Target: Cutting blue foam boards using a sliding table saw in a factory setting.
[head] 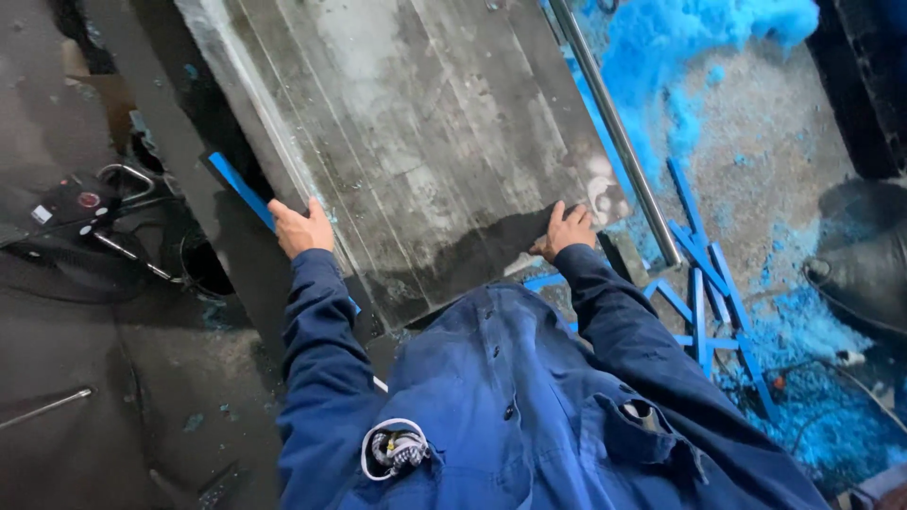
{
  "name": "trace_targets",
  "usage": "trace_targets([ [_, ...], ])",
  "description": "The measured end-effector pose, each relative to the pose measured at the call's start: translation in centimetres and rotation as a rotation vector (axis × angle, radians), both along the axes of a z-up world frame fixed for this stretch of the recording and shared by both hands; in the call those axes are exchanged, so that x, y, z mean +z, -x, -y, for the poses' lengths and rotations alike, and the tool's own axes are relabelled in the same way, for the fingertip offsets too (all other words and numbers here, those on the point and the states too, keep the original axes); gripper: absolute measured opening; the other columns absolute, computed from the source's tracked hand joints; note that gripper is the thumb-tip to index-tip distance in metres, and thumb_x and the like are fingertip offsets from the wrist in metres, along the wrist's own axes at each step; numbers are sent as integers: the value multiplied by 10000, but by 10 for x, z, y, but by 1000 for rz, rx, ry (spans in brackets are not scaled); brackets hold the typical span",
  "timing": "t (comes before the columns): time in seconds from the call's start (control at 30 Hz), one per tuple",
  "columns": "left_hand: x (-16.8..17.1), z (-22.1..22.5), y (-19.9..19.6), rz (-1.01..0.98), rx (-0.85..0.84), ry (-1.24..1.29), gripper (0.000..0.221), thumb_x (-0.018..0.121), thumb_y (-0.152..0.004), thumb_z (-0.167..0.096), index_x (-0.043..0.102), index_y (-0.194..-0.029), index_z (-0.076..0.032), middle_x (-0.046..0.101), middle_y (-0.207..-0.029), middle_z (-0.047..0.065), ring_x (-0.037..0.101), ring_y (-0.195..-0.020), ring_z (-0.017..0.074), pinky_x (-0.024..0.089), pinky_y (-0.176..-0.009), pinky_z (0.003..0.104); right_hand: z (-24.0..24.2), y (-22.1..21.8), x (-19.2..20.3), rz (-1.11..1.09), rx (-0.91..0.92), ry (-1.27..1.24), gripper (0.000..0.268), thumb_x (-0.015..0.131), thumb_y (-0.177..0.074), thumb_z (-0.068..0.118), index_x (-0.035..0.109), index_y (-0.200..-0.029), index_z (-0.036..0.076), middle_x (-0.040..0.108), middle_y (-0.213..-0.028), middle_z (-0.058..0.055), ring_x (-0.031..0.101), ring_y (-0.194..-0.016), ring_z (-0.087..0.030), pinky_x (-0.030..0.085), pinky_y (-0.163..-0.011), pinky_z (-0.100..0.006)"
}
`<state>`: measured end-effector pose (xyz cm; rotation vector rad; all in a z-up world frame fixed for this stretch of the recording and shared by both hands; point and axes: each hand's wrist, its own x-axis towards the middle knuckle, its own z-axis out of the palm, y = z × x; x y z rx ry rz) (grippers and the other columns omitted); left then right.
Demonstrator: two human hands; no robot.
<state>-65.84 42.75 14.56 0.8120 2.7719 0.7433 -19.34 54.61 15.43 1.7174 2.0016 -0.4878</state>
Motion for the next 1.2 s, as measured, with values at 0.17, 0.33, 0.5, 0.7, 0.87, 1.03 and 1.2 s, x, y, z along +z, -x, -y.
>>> trace_targets([
  [0.17, -11, 1, 1, -36, -8, -41, 674, 753, -928, -328, 431, -1329, 108, 633, -1149, 370, 614, -1076, 521, 482, -931, 564, -1, -6, -14, -19, 18, -21, 1326, 924, -595, 638, 257, -1589, 65, 260, -1537, -429, 319, -1409, -587, 403, -1112, -577],
  [0.33, -14, 0, -2, -50, 20, -22, 675, 768, -903, -334, 447, -1313, 96, 636, -1142, 363, 620, -1062, 512, 489, -914, 557, -3, -7, -18, 10, 27, -20, 1323, 921, -587, 656, 280, -1580, 61, 309, -1512, -422, 365, -1381, -582, 427, -1105, -561],
  [0.5, -5, -10, -4, -38, 46, -21, 665, 761, -905, -350, 455, -1309, 81, 631, -1152, 363, 619, -1065, 512, 493, -912, 558, -11, -3, -11, -4, 6, -14, 1304, 930, -582, 617, 293, -1576, 62, 354, -1483, -396, 405, -1355, -565, 456, -1082, -555],
  [0.7, -3, -6, -7, -24, 69, 29, 641, 749, -905, -355, 455, -1301, 55, 634, -1154, 340, 619, -1071, 502, 497, -904, 560, -10, -8, -16, 21, 64, 7, 1295, 920, -596, 651, 307, -1558, 38, 379, -1444, -421, 421, -1327, -588, 463, -1066, -566],
  [0.87, 4, -8, -8, 5, 77, 52, 626, 740, -911, -361, 450, -1298, 36, 632, -1171, 323, 622, -1076, 493, 498, -904, 565, -10, -7, -11, 24, 41, 18, 1266, 905, -618, 644, 308, -1557, 39, 390, -1449, -407, 426, -1335, -574, 459, -1076, -560],
  [1.03, 7, -8, -10, 0, 71, 61, 666, 731, -910, -363, 429, -1345, 40, 614, -1213, 325, 628, -1063, 492, 509, -885, 558, -8, -8, -8, 22, 50, 19, 1277, 890, -637, 659, 268, -1568, 44, 375, -1464, -403, 408, -1358, -563, 429, -1111, -543],
  [1.2, 4, -9, -9, 11, 82, 63, 687, 726, -922, -365, 419, -1383, 42, 616, -1220, 327, 632, -1078, 491, 511, -909, 556, -8, -6, -4, 6, 39, 21, 1280, 892, -641, 657, 258, -1571, 49, 361, -1470, -408, 388, -1375, -564, 420, -1120, -541],
])
